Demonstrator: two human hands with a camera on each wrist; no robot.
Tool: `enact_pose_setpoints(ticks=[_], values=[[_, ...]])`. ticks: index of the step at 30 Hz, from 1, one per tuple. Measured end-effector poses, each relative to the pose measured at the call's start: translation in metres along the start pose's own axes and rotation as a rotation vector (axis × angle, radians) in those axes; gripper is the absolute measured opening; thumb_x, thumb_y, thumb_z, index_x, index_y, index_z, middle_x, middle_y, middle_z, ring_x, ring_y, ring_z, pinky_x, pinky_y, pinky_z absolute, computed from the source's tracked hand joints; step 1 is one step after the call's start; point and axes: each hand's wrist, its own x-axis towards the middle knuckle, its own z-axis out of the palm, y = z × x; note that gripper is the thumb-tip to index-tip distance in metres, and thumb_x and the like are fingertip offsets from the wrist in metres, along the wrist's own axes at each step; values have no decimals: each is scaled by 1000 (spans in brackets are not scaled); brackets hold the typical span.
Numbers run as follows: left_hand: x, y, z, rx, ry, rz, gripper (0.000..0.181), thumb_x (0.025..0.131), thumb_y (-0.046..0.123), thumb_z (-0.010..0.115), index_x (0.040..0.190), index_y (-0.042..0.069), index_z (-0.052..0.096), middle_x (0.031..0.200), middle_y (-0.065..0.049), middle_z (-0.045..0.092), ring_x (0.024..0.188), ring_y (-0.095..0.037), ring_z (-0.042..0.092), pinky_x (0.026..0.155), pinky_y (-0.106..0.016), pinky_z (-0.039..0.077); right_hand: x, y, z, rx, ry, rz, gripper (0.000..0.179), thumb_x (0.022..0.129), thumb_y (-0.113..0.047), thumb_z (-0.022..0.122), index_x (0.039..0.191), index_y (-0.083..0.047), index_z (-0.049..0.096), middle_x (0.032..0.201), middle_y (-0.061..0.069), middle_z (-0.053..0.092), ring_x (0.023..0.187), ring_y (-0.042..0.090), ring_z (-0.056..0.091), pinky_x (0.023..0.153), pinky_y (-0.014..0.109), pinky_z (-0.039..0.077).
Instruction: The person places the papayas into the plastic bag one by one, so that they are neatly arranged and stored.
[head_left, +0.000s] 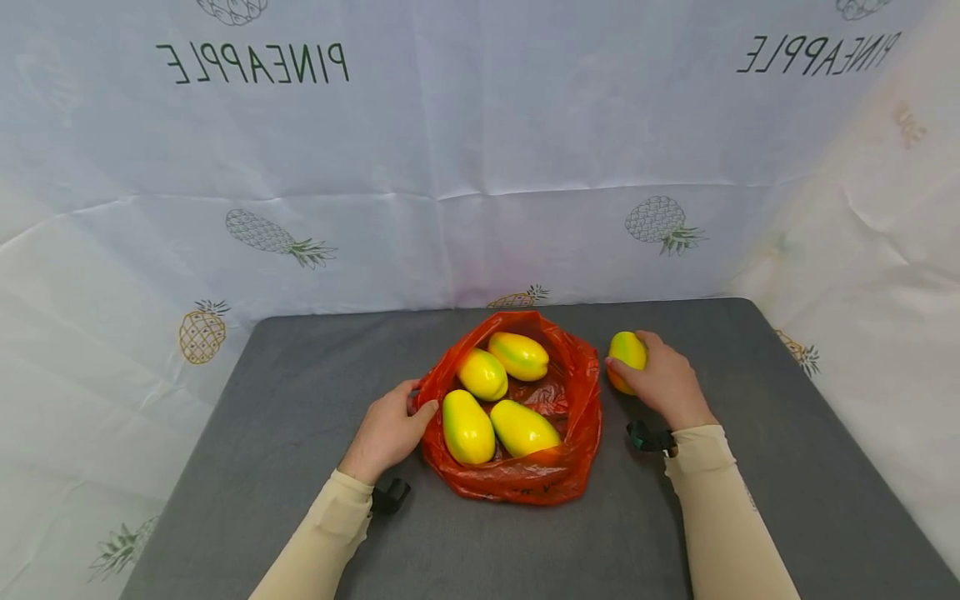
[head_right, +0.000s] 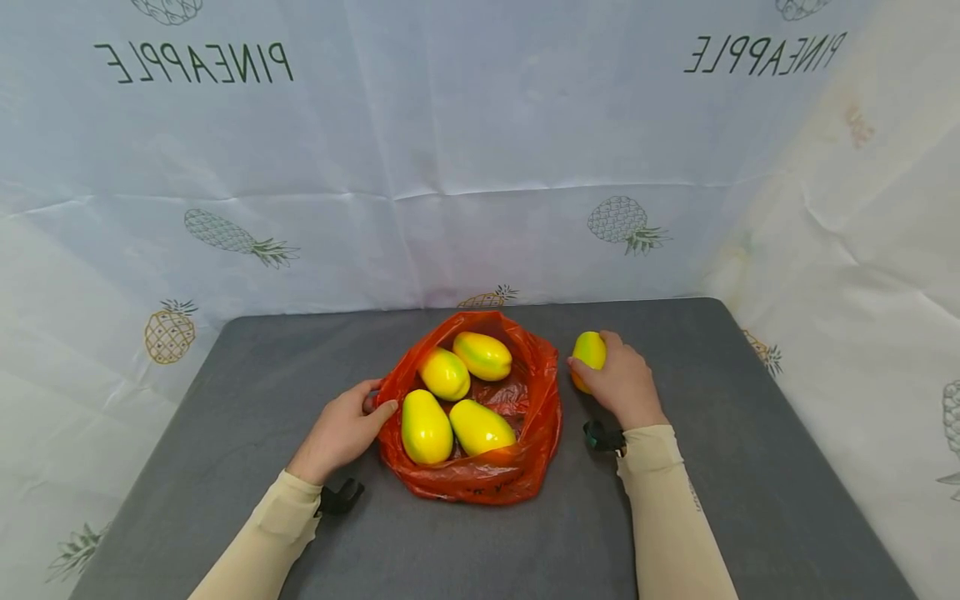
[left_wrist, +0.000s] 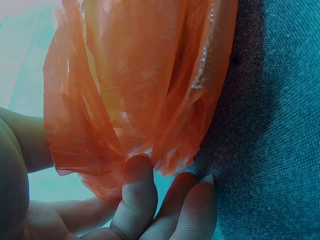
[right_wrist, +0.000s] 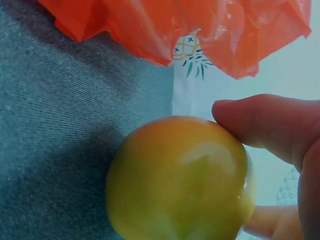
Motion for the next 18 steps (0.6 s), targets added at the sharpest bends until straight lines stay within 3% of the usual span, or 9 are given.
enact_pose_setpoints(ticks=[18], values=[[-1, 0, -1, -15, -9, -11, 57, 106, 33, 67, 153, 2, 57, 125, -14, 76, 96, -22, 72, 85, -42, 63, -10, -12, -15, 18, 41, -59, 88, 102, -53, 67, 163, 3, 37, 149, 33, 57, 115, 47, 61, 95, 63, 56]])
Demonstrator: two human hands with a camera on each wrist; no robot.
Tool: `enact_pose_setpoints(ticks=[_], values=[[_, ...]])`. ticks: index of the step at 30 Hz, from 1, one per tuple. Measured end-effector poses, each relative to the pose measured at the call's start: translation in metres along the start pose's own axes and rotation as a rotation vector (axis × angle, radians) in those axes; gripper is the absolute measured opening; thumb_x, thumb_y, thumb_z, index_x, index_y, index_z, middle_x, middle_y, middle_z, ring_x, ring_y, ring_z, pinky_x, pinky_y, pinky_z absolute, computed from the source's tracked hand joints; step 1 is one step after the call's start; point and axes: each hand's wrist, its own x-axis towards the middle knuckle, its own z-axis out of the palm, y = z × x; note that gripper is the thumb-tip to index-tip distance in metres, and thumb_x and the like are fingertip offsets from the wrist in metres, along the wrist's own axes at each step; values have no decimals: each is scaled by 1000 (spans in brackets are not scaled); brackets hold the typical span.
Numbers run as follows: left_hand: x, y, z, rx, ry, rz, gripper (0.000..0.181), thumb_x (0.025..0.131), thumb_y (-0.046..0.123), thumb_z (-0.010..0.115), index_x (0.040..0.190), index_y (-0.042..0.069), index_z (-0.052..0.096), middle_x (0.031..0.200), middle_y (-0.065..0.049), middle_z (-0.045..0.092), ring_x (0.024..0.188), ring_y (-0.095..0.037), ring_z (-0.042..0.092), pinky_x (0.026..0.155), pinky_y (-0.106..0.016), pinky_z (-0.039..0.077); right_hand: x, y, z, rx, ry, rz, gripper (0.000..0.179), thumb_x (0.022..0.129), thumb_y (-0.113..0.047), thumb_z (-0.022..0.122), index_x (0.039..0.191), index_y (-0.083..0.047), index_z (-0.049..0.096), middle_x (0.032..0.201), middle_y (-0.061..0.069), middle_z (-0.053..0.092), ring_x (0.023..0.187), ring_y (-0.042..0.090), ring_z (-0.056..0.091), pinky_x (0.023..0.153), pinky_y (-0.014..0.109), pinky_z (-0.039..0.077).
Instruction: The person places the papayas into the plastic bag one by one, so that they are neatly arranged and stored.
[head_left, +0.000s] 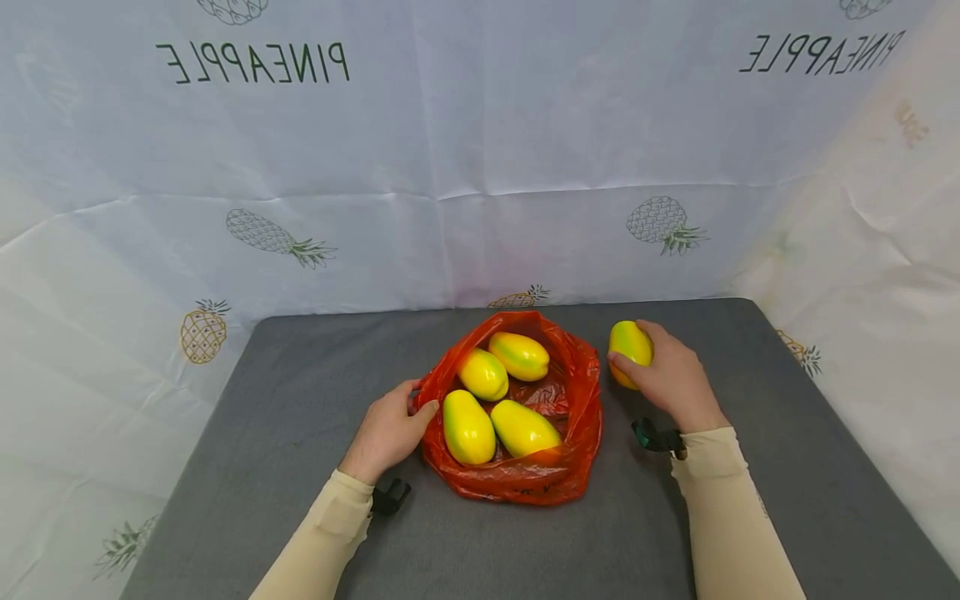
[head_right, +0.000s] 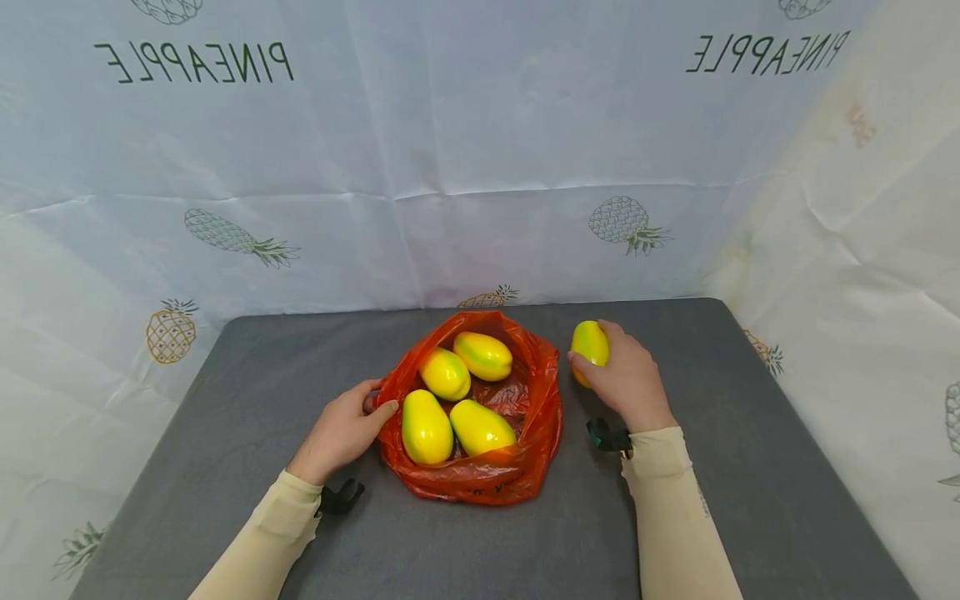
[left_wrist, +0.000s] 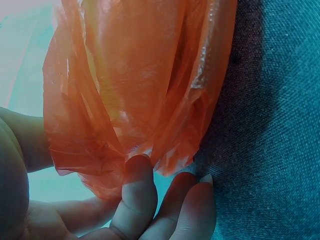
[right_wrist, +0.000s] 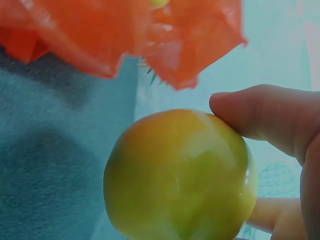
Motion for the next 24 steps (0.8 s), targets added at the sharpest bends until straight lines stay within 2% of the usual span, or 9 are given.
enact_pose_setpoints(ticks=[8, 14, 24], values=[[0, -1, 0, 4, 3, -1, 57, 106, 34, 68, 153, 2, 57, 122, -14, 76, 91, -20, 71, 82, -40, 62, -7, -14, -10, -4, 21, -31, 88, 102, -52, 68, 165, 0, 36, 150, 32, 55, 115, 47, 59, 91, 62, 56], [1, -1, 1, 9, 7, 5, 57, 106, 34, 68, 152, 3, 58, 123, -14, 76, 92, -20, 72, 83, -41, 63, -15, -24, -15, 2, 48, -61, 85, 101, -49, 70, 165, -3, 38, 153, 28, 55, 117, 45, 58, 95, 63, 56], [2, -1, 1, 8, 2, -1, 56, 106, 34, 68, 152, 3, 58, 121, -13, 77, 92, -20, 72, 82, -40, 63, -30, -45, -24, 11, 22, -134, 83, 102, -51, 68, 167, -9, 38, 155, 24, 54, 117, 40, 58, 90, 58, 57]])
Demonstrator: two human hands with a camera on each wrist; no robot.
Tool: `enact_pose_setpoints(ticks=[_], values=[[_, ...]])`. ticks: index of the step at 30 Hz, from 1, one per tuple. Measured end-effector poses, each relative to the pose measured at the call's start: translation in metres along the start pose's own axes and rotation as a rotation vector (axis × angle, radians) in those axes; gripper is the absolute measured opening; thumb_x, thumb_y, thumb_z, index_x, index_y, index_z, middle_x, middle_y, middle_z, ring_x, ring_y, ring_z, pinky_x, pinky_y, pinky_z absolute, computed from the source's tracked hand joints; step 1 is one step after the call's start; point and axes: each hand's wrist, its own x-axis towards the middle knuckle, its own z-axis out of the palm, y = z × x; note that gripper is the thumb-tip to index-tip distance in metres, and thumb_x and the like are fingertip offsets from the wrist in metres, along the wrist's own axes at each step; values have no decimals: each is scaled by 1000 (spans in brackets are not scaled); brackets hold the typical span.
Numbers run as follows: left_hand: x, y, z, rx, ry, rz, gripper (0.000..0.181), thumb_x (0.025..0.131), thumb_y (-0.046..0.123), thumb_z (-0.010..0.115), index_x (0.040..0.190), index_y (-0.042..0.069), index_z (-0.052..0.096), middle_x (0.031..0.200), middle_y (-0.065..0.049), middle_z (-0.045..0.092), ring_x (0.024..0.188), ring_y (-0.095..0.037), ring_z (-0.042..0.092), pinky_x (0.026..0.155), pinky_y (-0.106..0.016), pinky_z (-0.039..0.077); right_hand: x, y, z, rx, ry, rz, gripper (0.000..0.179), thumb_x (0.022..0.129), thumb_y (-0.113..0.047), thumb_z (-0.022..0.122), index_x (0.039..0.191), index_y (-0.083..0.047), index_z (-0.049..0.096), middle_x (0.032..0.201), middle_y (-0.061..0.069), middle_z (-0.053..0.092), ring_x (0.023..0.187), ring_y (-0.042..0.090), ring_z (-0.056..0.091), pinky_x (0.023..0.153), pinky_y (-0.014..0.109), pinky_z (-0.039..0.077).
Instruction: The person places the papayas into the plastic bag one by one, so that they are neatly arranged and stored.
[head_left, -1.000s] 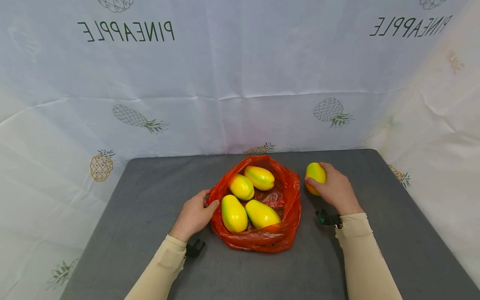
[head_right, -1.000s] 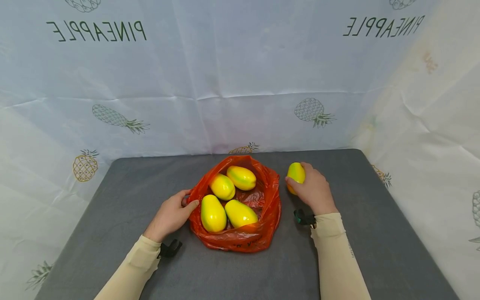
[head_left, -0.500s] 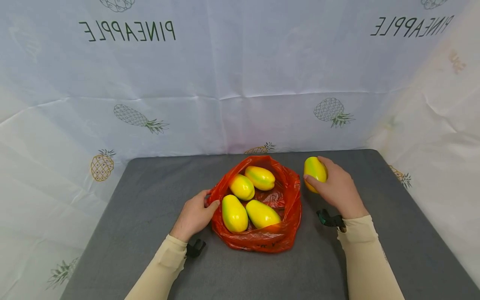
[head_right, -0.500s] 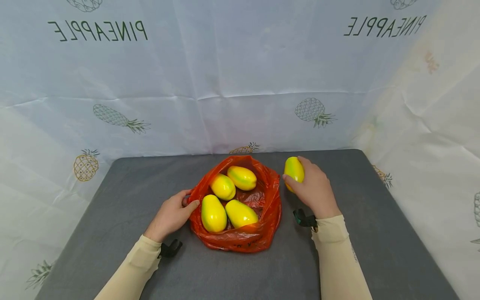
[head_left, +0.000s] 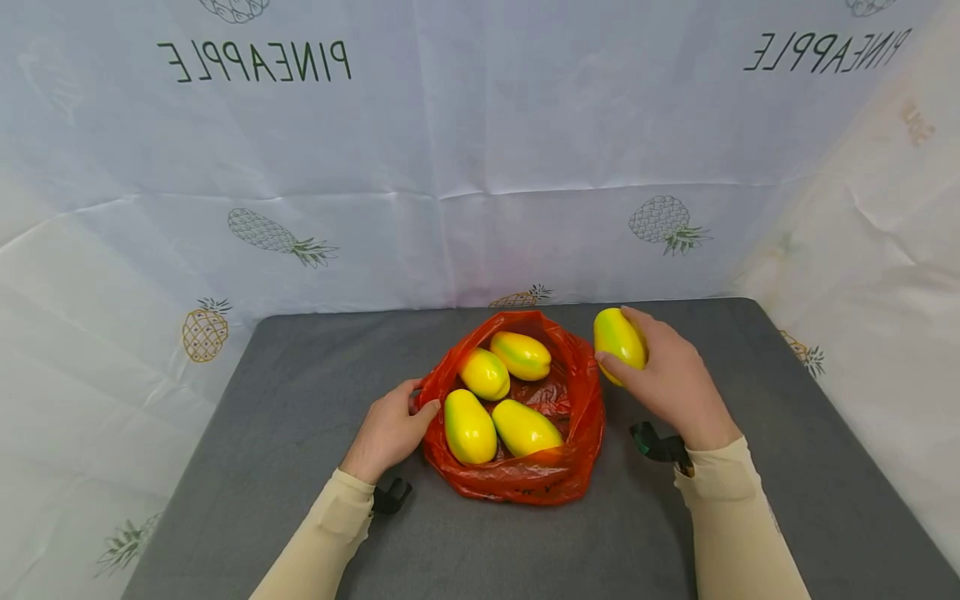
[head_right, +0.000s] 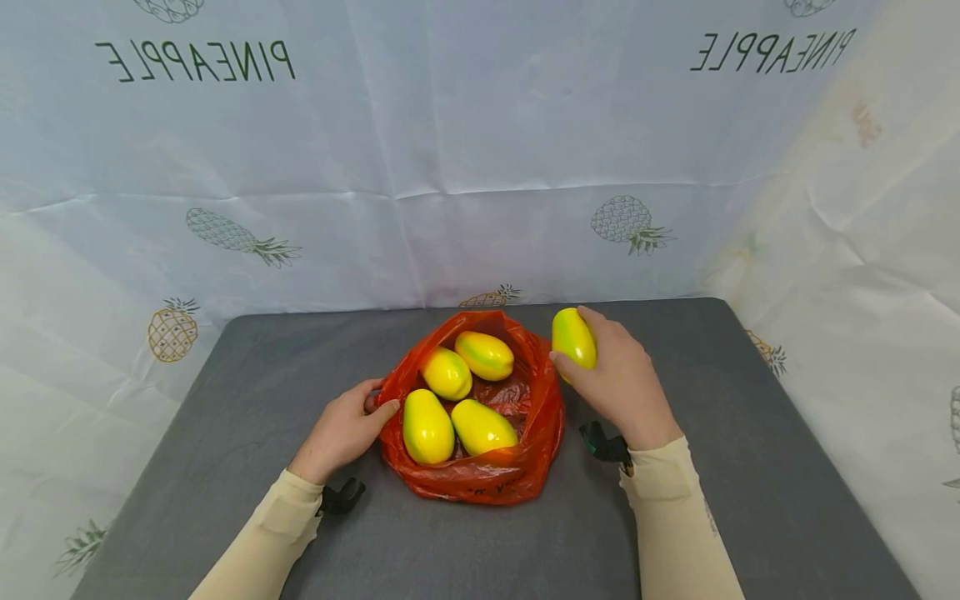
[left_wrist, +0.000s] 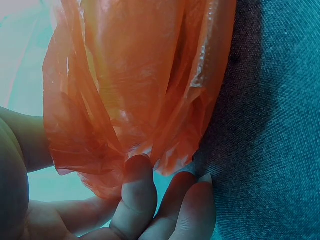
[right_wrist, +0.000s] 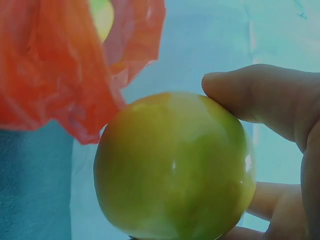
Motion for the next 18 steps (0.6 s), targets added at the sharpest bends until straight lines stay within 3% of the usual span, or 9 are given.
enact_pose_setpoints(ticks=[9, 18], values=[[1, -1, 0, 2, -5, -9, 57, 106, 34, 68, 152, 3, 57, 120, -12, 76, 88, -19, 69, 80, -38, 62, -8, -18, -1, 24, 12, -68, 84, 101, -54, 70, 169, -16, 38, 159, 18, 54, 118, 37, 59, 91, 57, 58], [0, 1, 0, 9, 0, -7, 57, 106, 34, 68, 153, 3, 57, 116, -12, 76, 85, -19, 67, 78, -37, 60, -8, -29, 16, 40, -36, -135, 79, 101, -47, 74, 166, -18, 42, 157, 13, 56, 116, 33, 63, 90, 54, 60]])
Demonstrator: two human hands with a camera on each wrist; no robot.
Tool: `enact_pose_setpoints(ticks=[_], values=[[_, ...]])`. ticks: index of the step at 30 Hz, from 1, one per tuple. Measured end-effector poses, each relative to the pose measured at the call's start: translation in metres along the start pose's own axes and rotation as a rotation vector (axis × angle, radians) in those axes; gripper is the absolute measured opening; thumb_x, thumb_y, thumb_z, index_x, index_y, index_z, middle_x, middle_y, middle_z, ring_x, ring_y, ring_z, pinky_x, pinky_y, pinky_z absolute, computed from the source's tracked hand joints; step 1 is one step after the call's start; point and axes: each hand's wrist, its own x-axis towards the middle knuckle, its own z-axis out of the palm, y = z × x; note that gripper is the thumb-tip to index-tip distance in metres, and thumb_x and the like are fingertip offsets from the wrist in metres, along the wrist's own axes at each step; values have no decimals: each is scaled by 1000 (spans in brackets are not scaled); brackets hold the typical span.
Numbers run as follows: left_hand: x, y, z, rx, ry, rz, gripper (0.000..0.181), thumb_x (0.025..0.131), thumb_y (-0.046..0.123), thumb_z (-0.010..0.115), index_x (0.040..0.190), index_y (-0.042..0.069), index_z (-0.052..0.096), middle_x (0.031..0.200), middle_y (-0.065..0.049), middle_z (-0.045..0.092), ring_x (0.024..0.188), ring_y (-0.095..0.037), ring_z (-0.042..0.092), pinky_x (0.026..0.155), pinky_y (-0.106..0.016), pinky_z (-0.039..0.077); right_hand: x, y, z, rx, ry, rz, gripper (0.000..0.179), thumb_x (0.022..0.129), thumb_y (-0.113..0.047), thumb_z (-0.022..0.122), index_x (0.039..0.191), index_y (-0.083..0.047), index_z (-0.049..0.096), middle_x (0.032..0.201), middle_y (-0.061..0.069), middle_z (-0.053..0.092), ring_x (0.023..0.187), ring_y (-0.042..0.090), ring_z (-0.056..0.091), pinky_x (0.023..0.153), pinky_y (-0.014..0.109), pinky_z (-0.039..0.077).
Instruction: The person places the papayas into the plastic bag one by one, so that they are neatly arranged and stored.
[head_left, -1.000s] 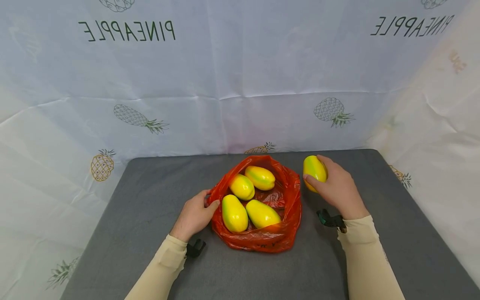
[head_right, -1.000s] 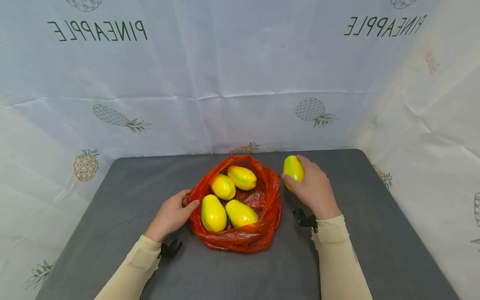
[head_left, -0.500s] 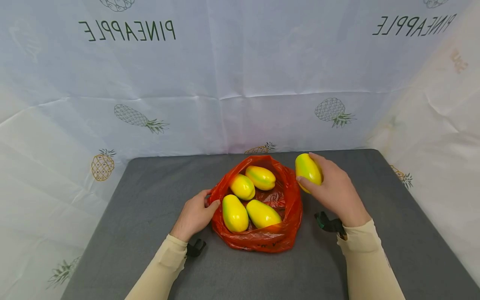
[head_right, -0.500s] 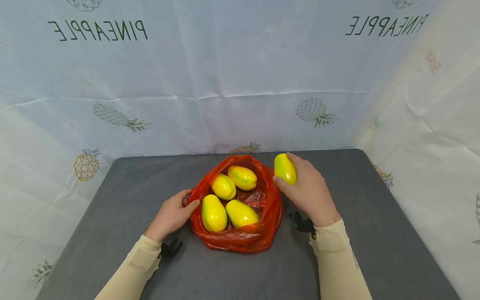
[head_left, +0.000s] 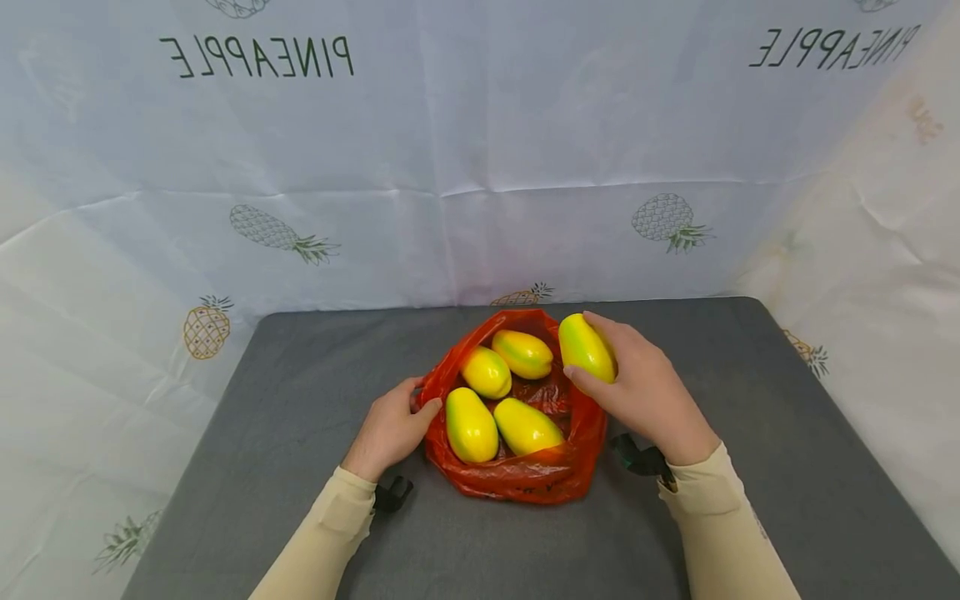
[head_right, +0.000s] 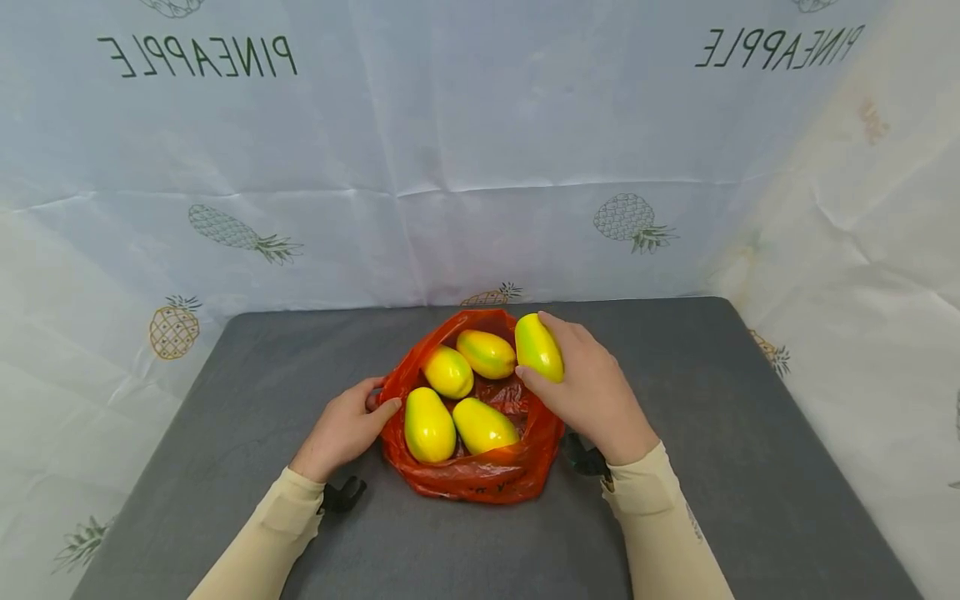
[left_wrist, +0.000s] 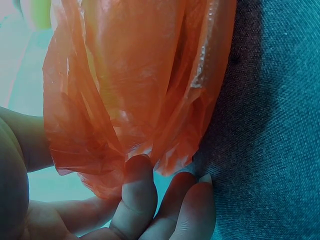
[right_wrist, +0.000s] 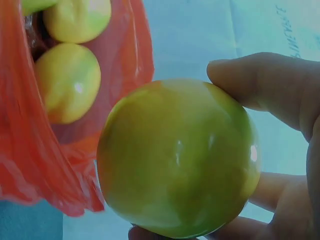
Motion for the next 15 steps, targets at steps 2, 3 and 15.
enact_pose_setpoints(ticks=[2, 3, 15], values=[[0, 0, 0, -1, 1, 1, 57, 106, 34, 68, 153, 3, 57, 116, -12, 76, 85, -19, 67, 79, -37, 61, 1, -1, 5, 0, -15, -5, 79, 100, -46, 75, 166, -18, 42, 157, 13, 55, 117, 33, 63, 91, 54, 61], [0, 0, 0, 0, 2, 3, 57, 106, 34, 68, 153, 3, 57, 117, -12, 76, 86, -19, 67, 79, -37, 61, 2, -1, 7, -1, -24, -8, 79, 100, -45, 75, 166, -18, 42, 157, 12, 55, 118, 32, 64, 92, 54, 61], [1, 0, 1, -5, -4, 2, 57, 106, 34, 68, 153, 4, 57, 114, -11, 76, 83, -18, 66, 76, -35, 59, 6, -9, 31, 0, -118, -87, 77, 98, -48, 76, 164, -21, 46, 158, 9, 56, 122, 29, 64, 101, 53, 59]])
